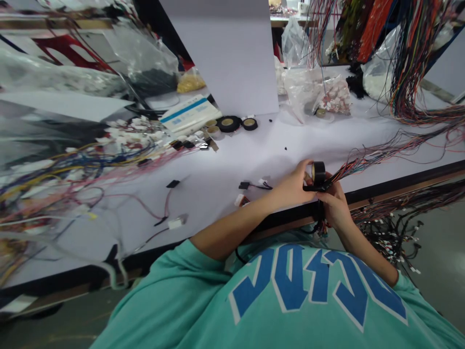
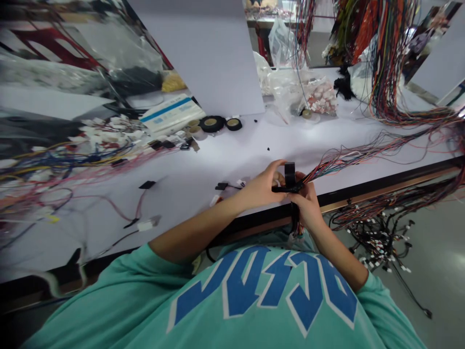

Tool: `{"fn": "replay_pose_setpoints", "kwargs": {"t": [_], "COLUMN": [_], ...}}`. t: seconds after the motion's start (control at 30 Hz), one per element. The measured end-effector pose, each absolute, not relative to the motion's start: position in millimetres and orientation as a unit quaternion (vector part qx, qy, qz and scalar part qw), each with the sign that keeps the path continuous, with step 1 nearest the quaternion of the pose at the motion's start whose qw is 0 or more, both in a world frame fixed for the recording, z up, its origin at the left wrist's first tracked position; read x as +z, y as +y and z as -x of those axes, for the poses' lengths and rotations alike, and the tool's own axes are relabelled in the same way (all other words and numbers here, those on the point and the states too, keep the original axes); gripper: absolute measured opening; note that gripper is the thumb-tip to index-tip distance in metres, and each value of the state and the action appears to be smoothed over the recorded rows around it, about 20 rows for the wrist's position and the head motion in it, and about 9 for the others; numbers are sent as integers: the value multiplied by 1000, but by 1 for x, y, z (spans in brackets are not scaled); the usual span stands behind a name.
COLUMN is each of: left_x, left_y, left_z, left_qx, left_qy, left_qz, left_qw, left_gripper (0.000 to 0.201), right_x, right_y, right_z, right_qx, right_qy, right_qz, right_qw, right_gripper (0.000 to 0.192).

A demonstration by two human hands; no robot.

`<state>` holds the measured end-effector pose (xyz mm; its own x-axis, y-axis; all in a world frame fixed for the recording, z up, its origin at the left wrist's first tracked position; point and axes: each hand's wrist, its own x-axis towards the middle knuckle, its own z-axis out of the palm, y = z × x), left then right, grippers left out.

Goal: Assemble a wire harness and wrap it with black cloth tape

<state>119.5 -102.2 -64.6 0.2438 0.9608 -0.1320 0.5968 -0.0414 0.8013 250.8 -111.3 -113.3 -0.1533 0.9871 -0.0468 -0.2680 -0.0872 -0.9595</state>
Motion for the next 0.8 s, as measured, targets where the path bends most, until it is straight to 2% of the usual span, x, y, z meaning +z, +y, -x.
{"fn": "replay_pose_setpoints", "kwargs": {"t": [0.1, 0.2, 0.3, 0.37, 0.43, 0.5, 0.6, 0.7, 0.8], "left_x": [-67, -72, -77, -77, -73, -68, -62, -62, -67], "left_y": [-94, -89, -89, -92, -98, -104, -106, -97, -86], "left_z": [-114, -112, -115, -118, -121, -123, -122, -115, -110], "left_qx": [229, 244, 258, 252, 226, 177, 97, 76, 114], "left_qy": [493, 476, 522, 545, 563, 578, 575, 529, 495], "left_qz": [-619, -580, -589, -638, -699, -740, -770, -790, -770], "left_qw": [567, 614, 560, 482, 378, 293, 259, 299, 385], "left_gripper": [47, 26, 17, 17, 17, 21, 29, 28, 25], "right_x": [-118, -121, -116, -108, -99, -92, -86, -85, -88], "right_y": [-110, -106, -105, -107, -109, -106, -97, -91, -96], "right_z": [-255, -269, -285, -288, -283, -272, -264, -275, -295], "right_qx": [619, 585, 432, 309, 250, 267, 378, 492, 510], "right_qy": [-464, -516, -582, -619, -661, -689, -660, -600, -607], "right_qz": [387, 408, 514, 549, 521, 473, 431, 401, 392], "right_qw": [501, 475, 459, 469, 478, 479, 486, 487, 467], "right_gripper": [50, 40, 20, 21, 25, 36, 38, 40, 38]}}
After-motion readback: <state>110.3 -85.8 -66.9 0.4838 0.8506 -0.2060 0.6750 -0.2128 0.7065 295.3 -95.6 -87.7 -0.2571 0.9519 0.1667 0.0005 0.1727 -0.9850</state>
